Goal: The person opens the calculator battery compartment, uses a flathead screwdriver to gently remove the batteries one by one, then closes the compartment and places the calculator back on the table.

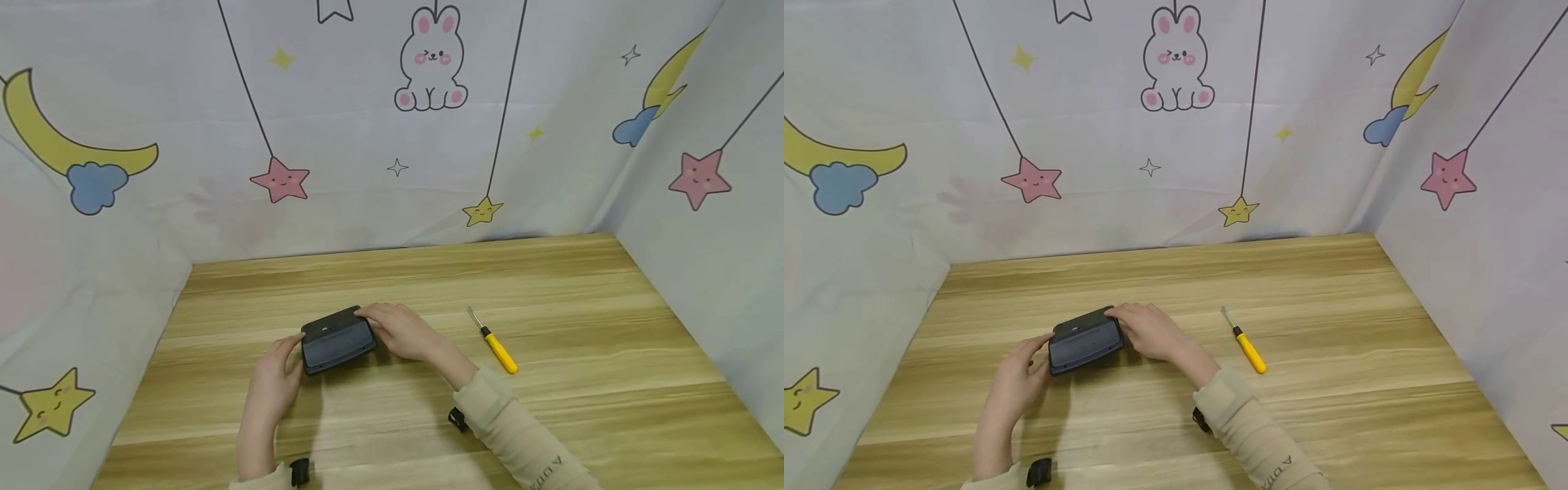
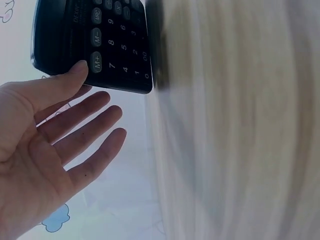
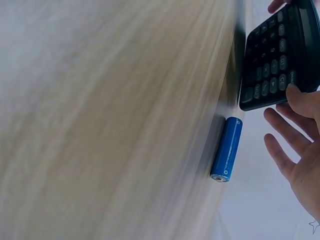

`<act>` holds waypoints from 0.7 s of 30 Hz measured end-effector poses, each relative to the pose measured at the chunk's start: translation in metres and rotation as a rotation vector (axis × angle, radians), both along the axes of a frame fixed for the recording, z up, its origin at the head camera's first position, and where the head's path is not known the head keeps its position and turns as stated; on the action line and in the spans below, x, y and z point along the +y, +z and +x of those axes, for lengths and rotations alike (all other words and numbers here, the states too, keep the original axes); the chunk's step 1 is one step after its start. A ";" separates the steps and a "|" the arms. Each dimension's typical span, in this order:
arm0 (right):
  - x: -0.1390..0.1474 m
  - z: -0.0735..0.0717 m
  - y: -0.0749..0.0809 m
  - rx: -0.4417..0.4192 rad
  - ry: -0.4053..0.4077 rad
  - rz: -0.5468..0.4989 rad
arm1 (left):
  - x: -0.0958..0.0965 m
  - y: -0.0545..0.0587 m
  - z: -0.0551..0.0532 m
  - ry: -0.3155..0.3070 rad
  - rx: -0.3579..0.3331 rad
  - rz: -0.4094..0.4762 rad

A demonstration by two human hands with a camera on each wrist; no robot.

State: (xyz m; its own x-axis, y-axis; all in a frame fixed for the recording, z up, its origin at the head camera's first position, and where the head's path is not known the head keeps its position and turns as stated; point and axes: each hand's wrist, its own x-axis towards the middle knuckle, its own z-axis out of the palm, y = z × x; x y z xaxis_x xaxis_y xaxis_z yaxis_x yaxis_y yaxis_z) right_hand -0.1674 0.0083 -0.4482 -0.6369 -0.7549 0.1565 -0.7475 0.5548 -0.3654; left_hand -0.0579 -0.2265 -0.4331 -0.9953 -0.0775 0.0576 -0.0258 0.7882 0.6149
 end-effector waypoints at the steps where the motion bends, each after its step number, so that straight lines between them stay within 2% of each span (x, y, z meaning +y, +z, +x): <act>1: 0.000 0.000 0.000 -0.002 -0.001 0.002 | 0.000 0.000 0.000 0.000 0.005 0.003; 9: 0.000 0.000 0.002 -0.007 0.002 -0.007 | 0.000 -0.002 0.001 0.005 0.069 0.007; 21: 0.003 0.002 0.007 -0.041 -0.004 -0.066 | 0.003 0.003 0.001 0.035 0.060 0.036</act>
